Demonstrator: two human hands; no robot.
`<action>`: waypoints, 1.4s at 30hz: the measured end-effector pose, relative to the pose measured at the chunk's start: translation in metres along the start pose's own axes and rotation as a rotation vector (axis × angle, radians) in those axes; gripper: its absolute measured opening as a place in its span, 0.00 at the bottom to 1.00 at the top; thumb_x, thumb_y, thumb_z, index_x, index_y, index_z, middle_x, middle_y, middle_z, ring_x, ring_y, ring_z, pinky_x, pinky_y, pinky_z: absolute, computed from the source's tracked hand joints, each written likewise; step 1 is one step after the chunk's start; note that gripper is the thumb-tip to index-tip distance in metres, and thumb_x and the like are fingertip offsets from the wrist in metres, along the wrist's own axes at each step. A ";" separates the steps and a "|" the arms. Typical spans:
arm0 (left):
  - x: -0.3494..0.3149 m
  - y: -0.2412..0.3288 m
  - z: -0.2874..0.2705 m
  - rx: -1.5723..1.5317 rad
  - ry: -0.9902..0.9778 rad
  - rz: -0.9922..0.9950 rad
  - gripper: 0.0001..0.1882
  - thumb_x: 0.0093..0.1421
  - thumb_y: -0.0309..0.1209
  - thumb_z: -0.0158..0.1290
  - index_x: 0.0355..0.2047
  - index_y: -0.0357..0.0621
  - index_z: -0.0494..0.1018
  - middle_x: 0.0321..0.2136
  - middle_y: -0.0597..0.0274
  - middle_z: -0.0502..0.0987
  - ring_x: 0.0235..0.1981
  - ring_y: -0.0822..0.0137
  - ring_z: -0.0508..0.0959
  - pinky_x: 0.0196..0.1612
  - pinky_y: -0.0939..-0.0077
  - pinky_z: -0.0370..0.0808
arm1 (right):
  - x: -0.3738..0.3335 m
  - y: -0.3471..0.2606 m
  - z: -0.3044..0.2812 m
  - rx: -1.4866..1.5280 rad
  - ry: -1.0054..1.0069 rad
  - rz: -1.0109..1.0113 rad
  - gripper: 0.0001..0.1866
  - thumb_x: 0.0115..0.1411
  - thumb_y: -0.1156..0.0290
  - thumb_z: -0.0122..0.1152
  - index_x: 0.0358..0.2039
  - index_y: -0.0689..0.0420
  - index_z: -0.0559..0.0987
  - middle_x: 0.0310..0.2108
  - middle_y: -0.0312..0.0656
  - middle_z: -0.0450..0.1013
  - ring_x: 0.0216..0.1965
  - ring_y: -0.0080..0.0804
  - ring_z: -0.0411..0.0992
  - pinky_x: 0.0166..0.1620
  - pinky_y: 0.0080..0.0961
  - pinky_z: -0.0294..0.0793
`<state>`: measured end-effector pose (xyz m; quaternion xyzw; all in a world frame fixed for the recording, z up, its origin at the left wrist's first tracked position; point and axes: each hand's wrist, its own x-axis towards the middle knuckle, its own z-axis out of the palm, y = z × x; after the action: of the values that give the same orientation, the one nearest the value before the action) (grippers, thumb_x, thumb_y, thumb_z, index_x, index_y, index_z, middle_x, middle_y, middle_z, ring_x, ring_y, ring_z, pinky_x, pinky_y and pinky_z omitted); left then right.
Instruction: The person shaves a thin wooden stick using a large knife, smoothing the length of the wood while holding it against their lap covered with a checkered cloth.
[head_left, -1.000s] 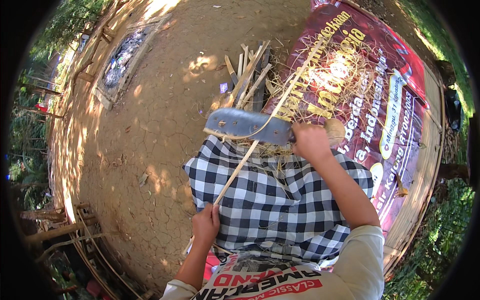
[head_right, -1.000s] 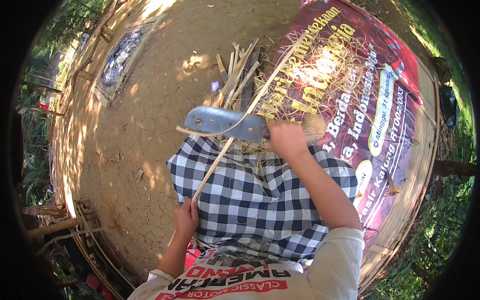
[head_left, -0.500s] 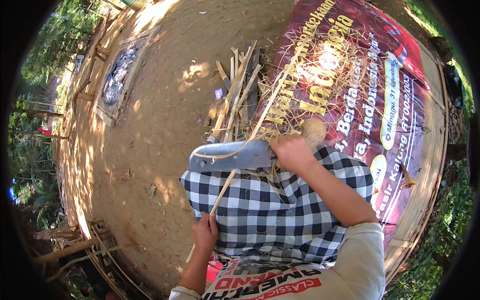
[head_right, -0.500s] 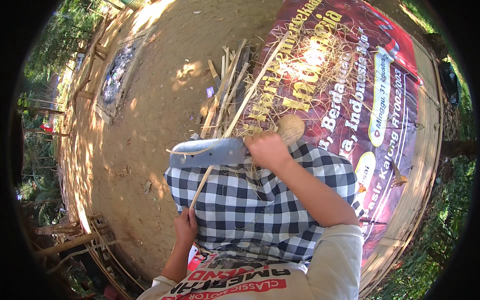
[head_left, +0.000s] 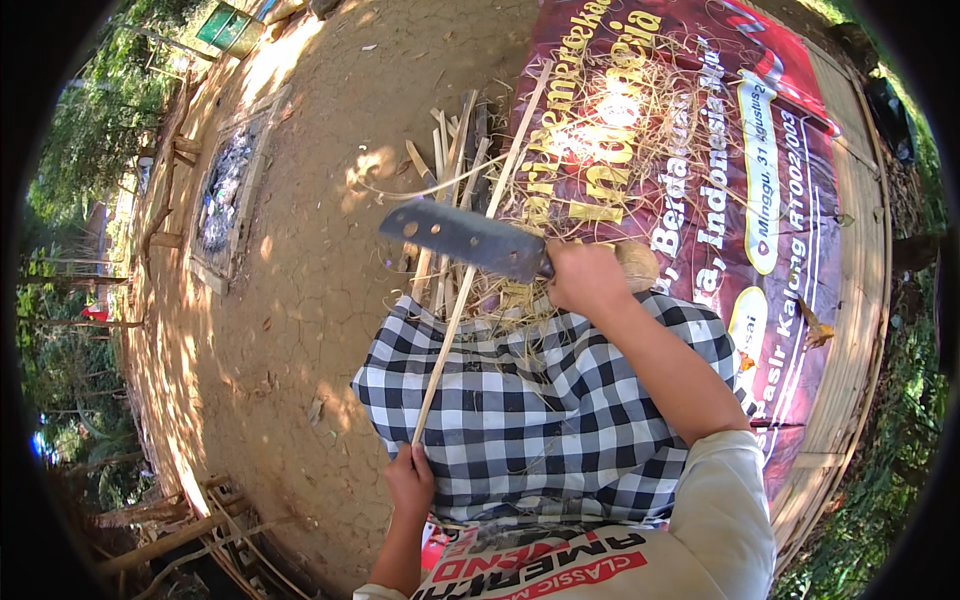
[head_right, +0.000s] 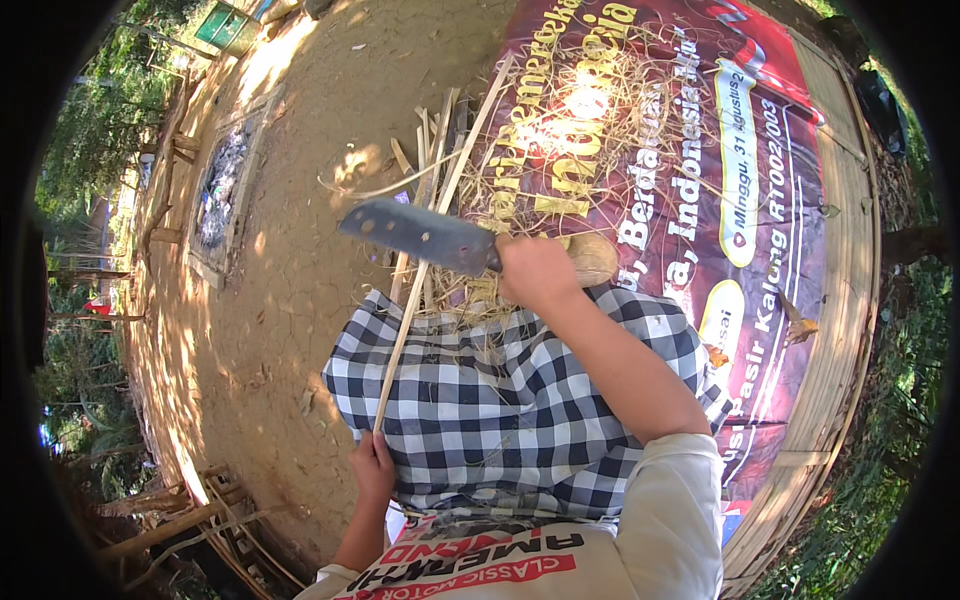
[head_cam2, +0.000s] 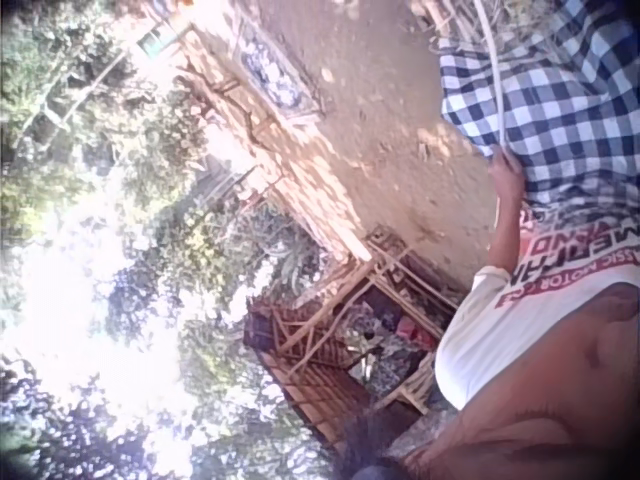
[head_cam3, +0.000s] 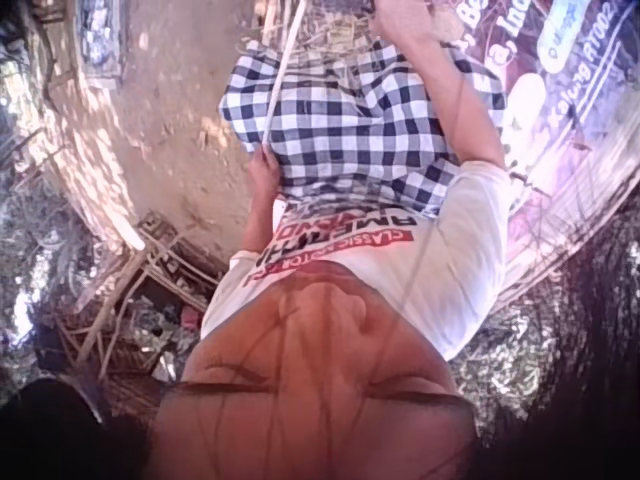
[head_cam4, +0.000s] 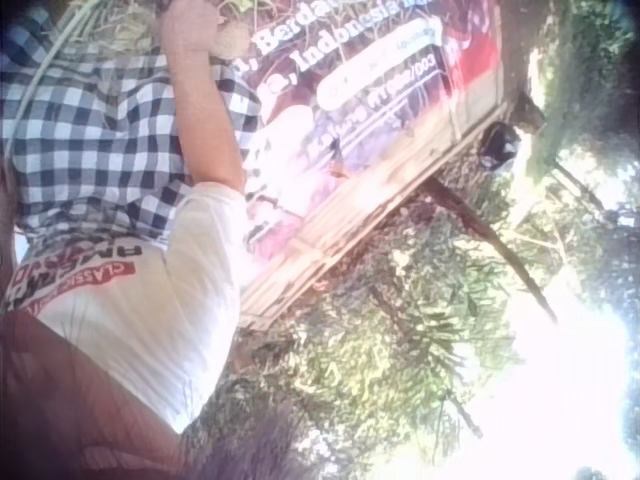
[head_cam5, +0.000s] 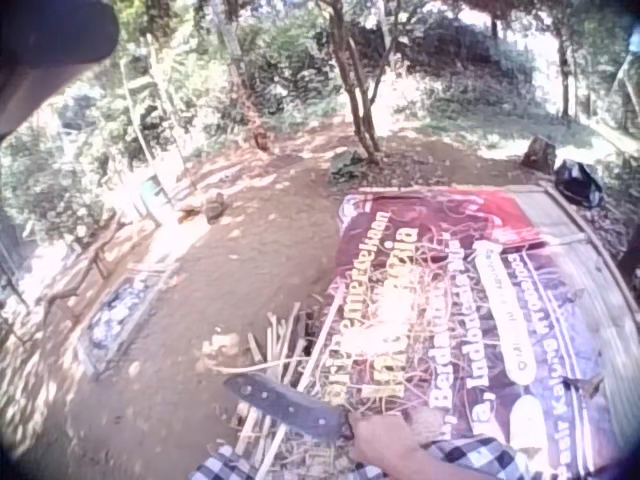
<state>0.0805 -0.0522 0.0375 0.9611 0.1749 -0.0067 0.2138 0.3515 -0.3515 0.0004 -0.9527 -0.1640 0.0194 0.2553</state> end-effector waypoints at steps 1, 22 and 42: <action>-0.001 0.002 -0.001 0.007 -0.004 0.004 0.16 0.64 0.32 0.47 0.20 0.37 0.66 0.12 0.44 0.67 0.15 0.42 0.71 0.18 0.56 0.64 | -0.003 -0.010 0.004 0.013 -0.026 -0.099 0.11 0.41 0.72 0.61 0.27 0.60 0.74 0.22 0.49 0.75 0.25 0.47 0.76 0.31 0.39 0.77; 0.006 0.002 -0.012 -0.109 -0.055 -0.024 0.18 0.64 0.33 0.47 0.19 0.34 0.67 0.11 0.44 0.66 0.12 0.46 0.69 0.18 0.60 0.62 | 0.009 0.001 -0.001 -0.090 -0.071 0.114 0.09 0.45 0.70 0.60 0.29 0.59 0.78 0.27 0.49 0.78 0.31 0.45 0.78 0.37 0.38 0.78; 0.030 -0.029 -0.023 -0.574 -0.452 -0.260 0.25 0.67 0.42 0.48 0.17 0.38 0.67 0.12 0.75 0.60 0.16 0.81 0.57 0.19 0.77 0.53 | -0.036 -0.079 0.042 0.105 -0.266 -0.391 0.12 0.39 0.67 0.63 0.27 0.56 0.77 0.25 0.44 0.76 0.27 0.42 0.77 0.31 0.36 0.76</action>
<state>0.0972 -0.0084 0.0437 0.8063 0.2385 -0.1962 0.5044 0.2887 -0.2782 0.0009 -0.8774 -0.3760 0.1034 0.2794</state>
